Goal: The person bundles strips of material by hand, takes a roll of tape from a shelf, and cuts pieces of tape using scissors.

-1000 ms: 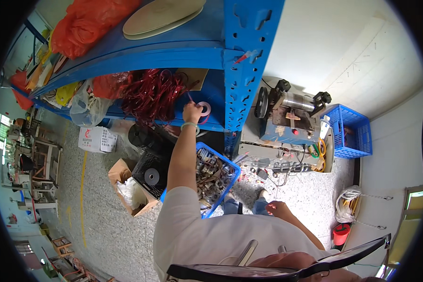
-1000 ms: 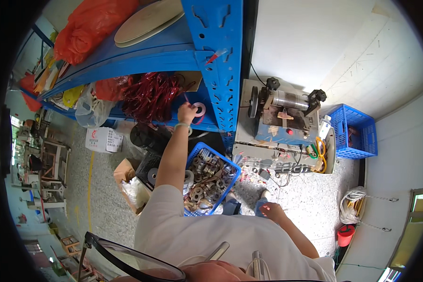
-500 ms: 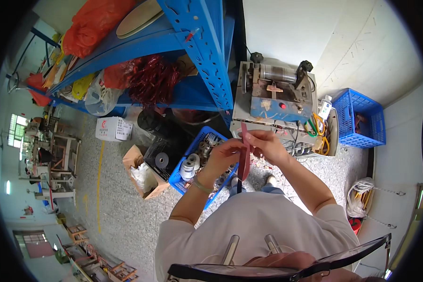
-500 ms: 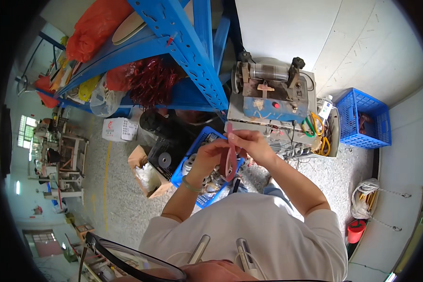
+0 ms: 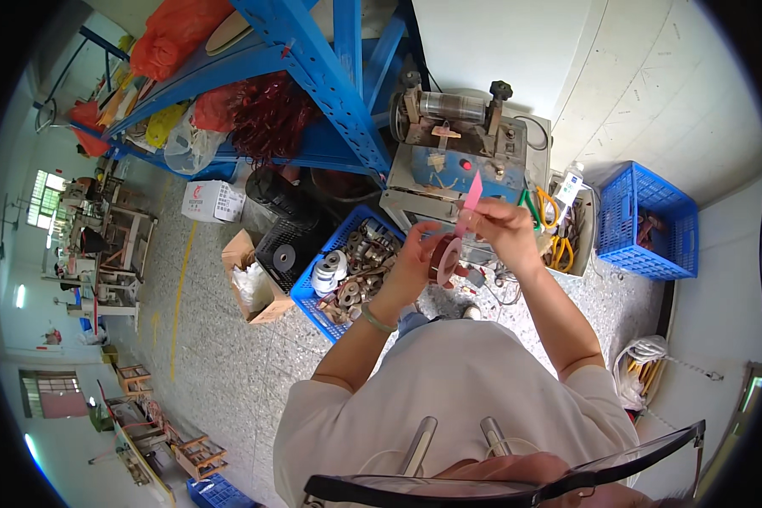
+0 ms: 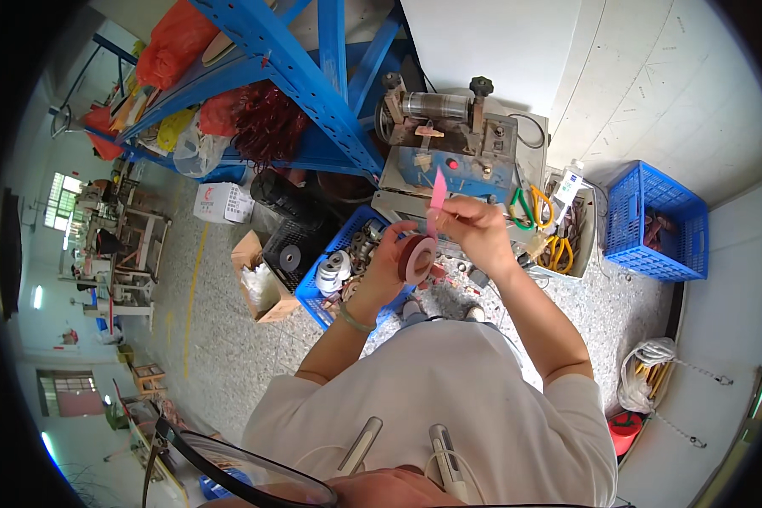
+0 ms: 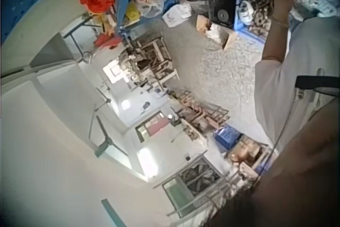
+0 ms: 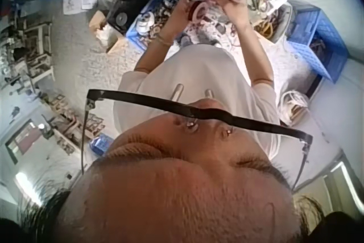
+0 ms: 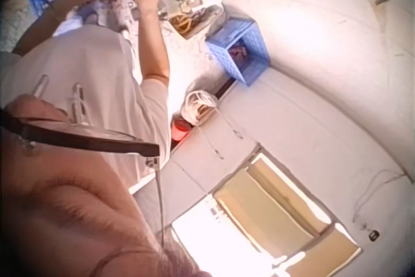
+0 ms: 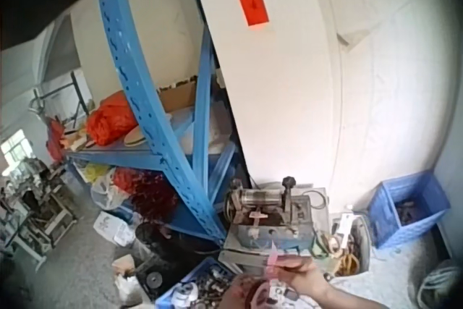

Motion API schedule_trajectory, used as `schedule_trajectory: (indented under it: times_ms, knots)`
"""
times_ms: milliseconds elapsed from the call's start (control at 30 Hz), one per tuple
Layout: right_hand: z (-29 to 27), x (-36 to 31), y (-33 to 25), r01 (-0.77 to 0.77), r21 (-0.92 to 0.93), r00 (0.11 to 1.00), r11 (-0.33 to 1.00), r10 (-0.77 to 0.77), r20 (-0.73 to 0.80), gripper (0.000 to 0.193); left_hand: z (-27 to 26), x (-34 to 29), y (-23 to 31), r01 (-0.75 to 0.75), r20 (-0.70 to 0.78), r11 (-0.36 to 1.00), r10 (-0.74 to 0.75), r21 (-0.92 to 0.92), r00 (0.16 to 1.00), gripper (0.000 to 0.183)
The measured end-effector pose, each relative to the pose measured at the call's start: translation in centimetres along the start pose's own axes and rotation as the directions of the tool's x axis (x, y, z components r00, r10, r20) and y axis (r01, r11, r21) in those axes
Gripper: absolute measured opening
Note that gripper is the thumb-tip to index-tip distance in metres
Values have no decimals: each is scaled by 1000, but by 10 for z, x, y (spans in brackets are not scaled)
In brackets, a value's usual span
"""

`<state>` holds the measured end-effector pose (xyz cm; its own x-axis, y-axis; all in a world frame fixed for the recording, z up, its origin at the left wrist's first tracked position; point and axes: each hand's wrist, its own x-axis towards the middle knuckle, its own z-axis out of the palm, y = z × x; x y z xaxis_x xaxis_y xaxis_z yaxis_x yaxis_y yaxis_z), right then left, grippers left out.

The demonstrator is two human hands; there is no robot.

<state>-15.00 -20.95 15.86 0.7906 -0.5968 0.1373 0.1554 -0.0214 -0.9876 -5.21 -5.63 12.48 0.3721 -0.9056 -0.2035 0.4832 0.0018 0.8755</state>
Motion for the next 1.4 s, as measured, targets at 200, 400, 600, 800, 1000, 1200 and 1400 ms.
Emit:
schedule_trajectory:
  times_ms: [200, 400, 600, 800, 1000, 1200, 1400]
  knots:
    - [-24, -23, -7, 375, -304, 913, 876, -292, 283, 25, 19, 4, -16, 55, -128, 986, -35, 157, 991, 33]
    - [-26, -31, 1, 127, -285, 955, 950, -40, 293, 38, 29, 0, -13, -27, -219, 777, 211, 629, 953, 29]
    - [-21, -18, 14, -318, 164, 899, 934, 241, 366, 37, -9, 15, -29, -137, -152, 972, 167, 190, 974, 36]
    - [-4, 10, 22, -360, -51, 848, 931, 350, 398, 22, 4, 29, -1, 18, -195, 1000, -17, 6, 981, 52]
    - [-2, 64, 42, 137, -387, 969, 912, -41, 245, 21, -24, 36, 9, 87, -97, 982, -104, -165, 990, 45]
    - [-7, 141, 51, 338, -828, 890, 448, -438, 126, 22, -39, 44, 14, 169, -37, 788, -236, -592, 971, 26]
    - [-18, 124, 53, 303, -843, 881, 445, -469, 69, 24, -70, 61, -5, 16, -101, 678, -132, -735, 986, 21]
